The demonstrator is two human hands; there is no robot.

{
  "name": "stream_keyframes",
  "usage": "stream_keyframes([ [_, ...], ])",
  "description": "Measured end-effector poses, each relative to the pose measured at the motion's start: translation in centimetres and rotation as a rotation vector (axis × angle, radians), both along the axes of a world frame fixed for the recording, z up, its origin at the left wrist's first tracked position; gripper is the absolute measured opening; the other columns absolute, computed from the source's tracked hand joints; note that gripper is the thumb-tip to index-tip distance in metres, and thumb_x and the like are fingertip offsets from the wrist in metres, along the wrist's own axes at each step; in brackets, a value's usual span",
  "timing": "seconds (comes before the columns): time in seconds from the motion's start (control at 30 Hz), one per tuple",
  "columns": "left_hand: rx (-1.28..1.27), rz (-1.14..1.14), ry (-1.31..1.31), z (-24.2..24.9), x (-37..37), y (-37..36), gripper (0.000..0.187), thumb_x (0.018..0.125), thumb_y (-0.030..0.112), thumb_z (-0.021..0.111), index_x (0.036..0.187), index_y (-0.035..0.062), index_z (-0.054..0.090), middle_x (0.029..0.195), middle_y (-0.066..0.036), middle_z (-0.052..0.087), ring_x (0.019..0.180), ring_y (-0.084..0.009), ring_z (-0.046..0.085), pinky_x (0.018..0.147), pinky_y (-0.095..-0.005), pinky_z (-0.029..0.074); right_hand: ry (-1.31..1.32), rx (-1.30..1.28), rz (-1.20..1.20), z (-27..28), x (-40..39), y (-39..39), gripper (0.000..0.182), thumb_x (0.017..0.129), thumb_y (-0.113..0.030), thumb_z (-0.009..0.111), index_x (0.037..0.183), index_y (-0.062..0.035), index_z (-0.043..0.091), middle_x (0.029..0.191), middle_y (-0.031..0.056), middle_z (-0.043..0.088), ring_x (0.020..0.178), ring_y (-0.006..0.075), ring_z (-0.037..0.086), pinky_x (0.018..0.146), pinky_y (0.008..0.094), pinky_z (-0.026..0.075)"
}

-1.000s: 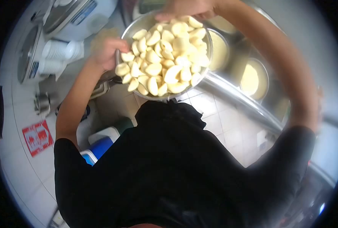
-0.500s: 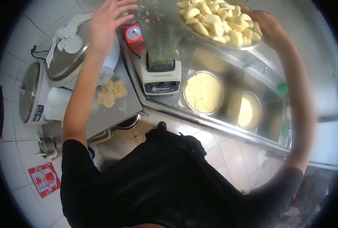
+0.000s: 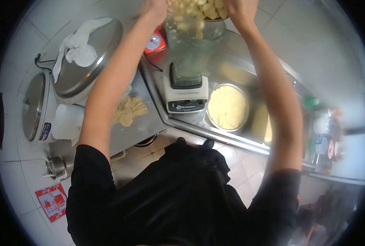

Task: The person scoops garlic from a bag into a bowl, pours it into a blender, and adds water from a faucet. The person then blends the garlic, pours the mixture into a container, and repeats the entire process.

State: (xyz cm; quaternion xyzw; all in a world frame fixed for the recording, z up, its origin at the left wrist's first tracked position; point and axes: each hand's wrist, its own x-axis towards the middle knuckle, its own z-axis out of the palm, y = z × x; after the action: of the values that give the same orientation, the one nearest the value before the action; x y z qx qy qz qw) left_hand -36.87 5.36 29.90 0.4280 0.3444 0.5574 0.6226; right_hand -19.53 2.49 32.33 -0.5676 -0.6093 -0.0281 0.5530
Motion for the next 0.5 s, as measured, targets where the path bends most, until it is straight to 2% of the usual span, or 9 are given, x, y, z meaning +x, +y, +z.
stream_keyframes([
  [0.1,0.136,0.026,-0.074,-1.9,0.1,1.3,0.058,0.093,0.050,0.035,0.112,-0.0015,0.055,0.105,-0.015,0.062,0.098,-0.0235,0.057,0.088,-0.0331,0.042,0.009,0.240,0.022,-2.9,-1.1,-0.2,0.026,0.092,-0.015,0.049,0.112,-0.0022,0.061,0.092,0.0178,0.067,0.080,0.0284,0.065,0.072,0.0369,0.051],
  [0.17,0.422,0.265,0.187,-2.4,0.2,0.9,0.055,0.094,0.046,0.036,0.110,-0.0033,0.056,0.107,-0.016,0.061,0.100,-0.0252,0.056,0.088,-0.0342,0.042,0.022,0.595,0.109,-4.5,-1.2,-0.1,0.025,0.091,-0.009,0.049,0.112,-0.0023,0.060,0.099,0.0184,0.066,0.088,0.0282,0.064,0.077,0.0361,0.050],
  [0.23,0.340,0.311,0.325,-2.6,0.3,0.5,0.053,0.094,0.042,0.037,0.113,-0.0042,0.055,0.110,-0.017,0.060,0.101,-0.0261,0.056,0.089,-0.0359,0.041,-0.055,0.596,0.041,-4.9,-0.2,-0.3,0.024,0.092,-0.006,0.047,0.112,-0.0012,0.060,0.104,0.0184,0.064,0.095,0.0291,0.062,0.080,0.0367,0.049],
  [0.3,0.534,0.604,0.557,-2.7,0.9,-0.4,0.051,0.094,0.042,0.039,0.112,-0.0028,0.056,0.107,-0.016,0.061,0.099,-0.0230,0.055,0.088,-0.0349,0.041,-0.223,0.786,0.029,-5.0,0.1,-0.4,0.026,0.091,-0.002,0.045,0.111,-0.0007,0.060,0.107,0.0181,0.063,0.097,0.0293,0.062,0.082,0.0357,0.051],
  [0.33,0.613,0.450,0.479,-2.6,0.4,-0.5,0.050,0.095,0.040,0.036,0.115,-0.0020,0.054,0.113,-0.015,0.058,0.104,-0.0223,0.053,0.091,-0.0340,0.039,-0.217,0.784,0.023,-5.3,-0.6,0.3,0.026,0.091,-0.002,0.045,0.111,-0.0007,0.060,0.107,0.0181,0.063,0.097,0.0293,0.062,0.082,0.0357,0.051],
  [0.4,0.578,0.375,0.347,-3.5,0.3,0.7,0.048,0.096,0.038,0.034,0.118,-0.0017,0.051,0.116,-0.015,0.056,0.107,-0.0226,0.051,0.093,-0.0335,0.037,0.645,0.981,0.607,-5.7,-2.5,2.1,0.028,0.088,0.003,0.045,0.112,-0.0016,0.061,0.110,0.0180,0.062,0.100,0.0292,0.061,0.085,0.0340,0.052],
  [0.43,0.533,0.306,0.210,-4.7,0.2,1.9,0.047,0.097,0.036,0.032,0.120,-0.0014,0.048,0.119,-0.015,0.055,0.111,-0.0229,0.050,0.094,-0.0329,0.036,0.650,0.987,0.601,-5.4,-1.7,2.2,0.028,0.088,0.003,0.045,0.112,-0.0016,0.061,0.110,0.0180,0.062,0.100,0.0292,0.061,0.085,0.0340,0.052],
  [0.47,0.619,0.233,-0.055,-8.6,-0.6,7.6,0.048,0.098,0.034,0.029,0.128,-0.0007,0.042,0.122,-0.013,0.053,0.115,-0.0239,0.048,0.097,-0.0333,0.034,0.170,1.085,0.431,-4.9,-0.4,2.2,0.030,0.087,0.005,0.046,0.111,-0.0025,0.061,0.111,0.0181,0.061,0.101,0.0293,0.061,0.085,0.0334,0.053],
  [0.5,0.523,0.298,0.041,-7.4,-0.9,5.6,0.048,0.098,0.035,0.031,0.130,-0.0001,0.041,0.120,-0.012,0.054,0.114,-0.0230,0.048,0.097,-0.0329,0.034,-0.310,1.128,0.242,-4.5,0.7,2.1,0.032,0.085,0.007,0.046,0.111,-0.0034,0.061,0.112,0.0182,0.060,0.102,0.0295,0.060,0.086,0.0328,0.053],
])
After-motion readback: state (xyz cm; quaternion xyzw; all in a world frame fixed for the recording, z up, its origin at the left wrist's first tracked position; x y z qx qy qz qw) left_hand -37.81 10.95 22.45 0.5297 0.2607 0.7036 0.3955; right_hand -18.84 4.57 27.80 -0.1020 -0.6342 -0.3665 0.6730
